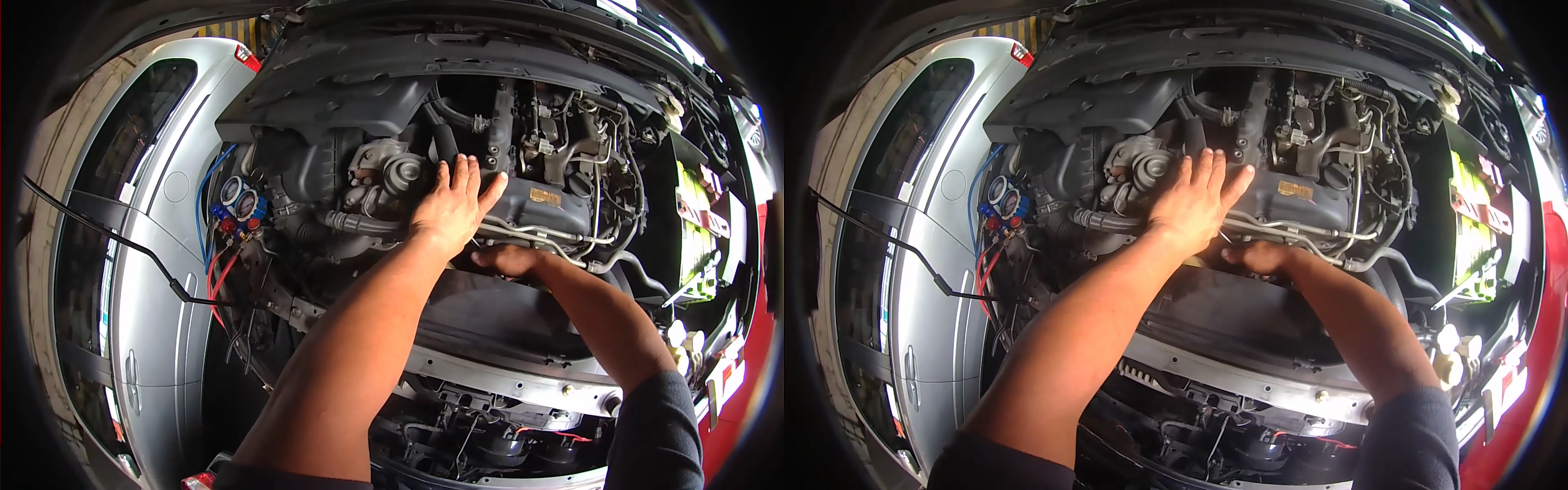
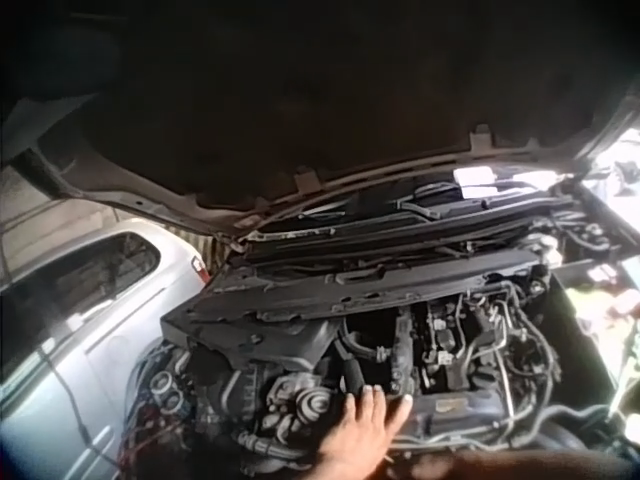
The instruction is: Checking and working on a car engine using manifold gauges and wrenches.
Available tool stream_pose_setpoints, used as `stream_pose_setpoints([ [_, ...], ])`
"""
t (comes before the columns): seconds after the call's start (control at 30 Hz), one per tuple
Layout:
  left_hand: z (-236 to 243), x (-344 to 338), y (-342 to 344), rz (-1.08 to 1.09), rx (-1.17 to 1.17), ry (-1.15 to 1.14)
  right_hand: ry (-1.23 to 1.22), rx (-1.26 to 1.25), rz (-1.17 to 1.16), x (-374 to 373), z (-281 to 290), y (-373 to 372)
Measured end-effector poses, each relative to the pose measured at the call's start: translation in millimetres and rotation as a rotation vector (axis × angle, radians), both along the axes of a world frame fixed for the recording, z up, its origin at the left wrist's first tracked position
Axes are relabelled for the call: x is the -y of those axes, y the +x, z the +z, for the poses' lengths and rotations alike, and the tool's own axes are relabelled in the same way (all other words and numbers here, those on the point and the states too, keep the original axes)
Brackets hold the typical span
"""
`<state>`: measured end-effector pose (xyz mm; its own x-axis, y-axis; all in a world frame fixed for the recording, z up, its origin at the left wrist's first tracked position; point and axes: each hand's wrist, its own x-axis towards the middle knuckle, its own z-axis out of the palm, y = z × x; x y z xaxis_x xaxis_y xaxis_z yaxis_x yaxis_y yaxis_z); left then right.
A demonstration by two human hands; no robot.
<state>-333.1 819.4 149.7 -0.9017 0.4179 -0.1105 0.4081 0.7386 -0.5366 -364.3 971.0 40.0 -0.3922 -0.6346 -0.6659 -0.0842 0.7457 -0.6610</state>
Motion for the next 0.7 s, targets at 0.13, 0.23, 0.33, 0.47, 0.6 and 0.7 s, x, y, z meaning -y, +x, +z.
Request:
stream_pose_setpoints([
  [0.13, 5, -3, 4, 0.032, 0.019, -0.024, -0.241, -0.049, -0.109, -3, 4, 2],
  [0.23, 10, -6, 2, 0.020, 0.034, -0.044, -0.284, -0.050, -0.266, -4, 5, 4],
  [0.33, 14, -9, -1, 0.030, 0.044, 0.001, -0.243, -0.083, -0.283, 0, 1, 5],
  [0.47, 15, -12, -7, 0.057, 0.099, -0.045, -0.150, -0.118, -0.313, 5, -3, 6],
  [0.6, 13, -9, -5, 0.035, 0.066, -0.040, -0.063, -0.042, -0.309, 7, 3, 6],
  [0.7, 15, -10, -4, 0.037, 0.075, -0.055, 0.052, -0.094, -0.297, 9, 9, 7],
])
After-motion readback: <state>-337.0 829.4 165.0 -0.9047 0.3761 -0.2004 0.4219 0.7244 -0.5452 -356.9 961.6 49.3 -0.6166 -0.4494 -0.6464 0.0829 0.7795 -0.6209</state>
